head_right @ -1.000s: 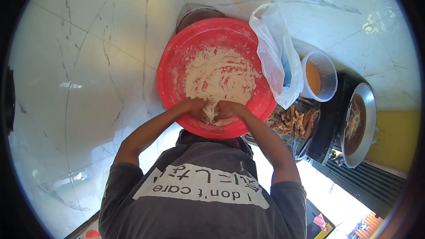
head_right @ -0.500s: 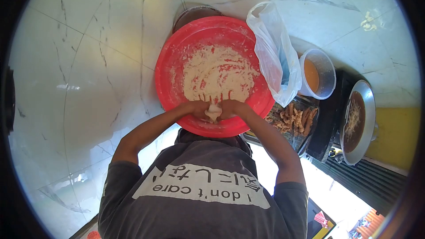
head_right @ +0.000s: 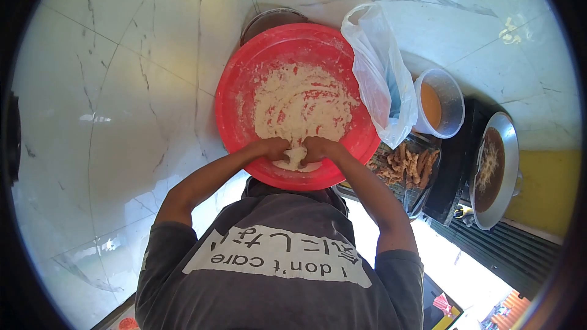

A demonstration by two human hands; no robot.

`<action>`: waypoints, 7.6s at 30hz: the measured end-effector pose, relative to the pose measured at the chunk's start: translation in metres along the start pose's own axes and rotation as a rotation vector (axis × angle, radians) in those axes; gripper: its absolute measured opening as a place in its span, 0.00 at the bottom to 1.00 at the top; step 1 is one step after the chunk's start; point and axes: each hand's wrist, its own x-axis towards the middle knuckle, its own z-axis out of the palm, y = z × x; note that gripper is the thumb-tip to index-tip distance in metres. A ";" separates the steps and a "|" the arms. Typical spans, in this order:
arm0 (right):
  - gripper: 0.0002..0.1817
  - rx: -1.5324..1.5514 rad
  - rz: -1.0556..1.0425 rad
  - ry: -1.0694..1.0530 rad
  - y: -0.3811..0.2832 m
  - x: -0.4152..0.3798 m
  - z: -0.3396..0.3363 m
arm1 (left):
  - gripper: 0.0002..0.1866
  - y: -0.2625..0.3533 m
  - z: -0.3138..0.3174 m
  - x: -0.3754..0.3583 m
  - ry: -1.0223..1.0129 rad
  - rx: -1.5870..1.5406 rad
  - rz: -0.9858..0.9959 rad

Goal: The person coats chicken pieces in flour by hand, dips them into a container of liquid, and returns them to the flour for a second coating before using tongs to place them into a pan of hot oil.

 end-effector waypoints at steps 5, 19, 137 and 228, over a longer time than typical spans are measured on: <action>0.36 0.293 0.092 -0.159 0.022 0.010 -0.009 | 0.27 -0.024 0.000 0.001 0.105 -0.233 0.027; 0.37 0.067 0.086 -0.296 -0.003 -0.001 -0.002 | 0.25 0.015 0.008 -0.027 -0.019 -0.322 0.268; 0.31 -0.132 -0.120 0.576 0.024 0.011 0.013 | 0.33 0.016 -0.024 -0.020 0.222 0.000 0.171; 0.32 0.157 0.128 -0.323 0.011 0.005 -0.011 | 0.40 0.003 0.004 -0.003 0.079 -0.454 0.133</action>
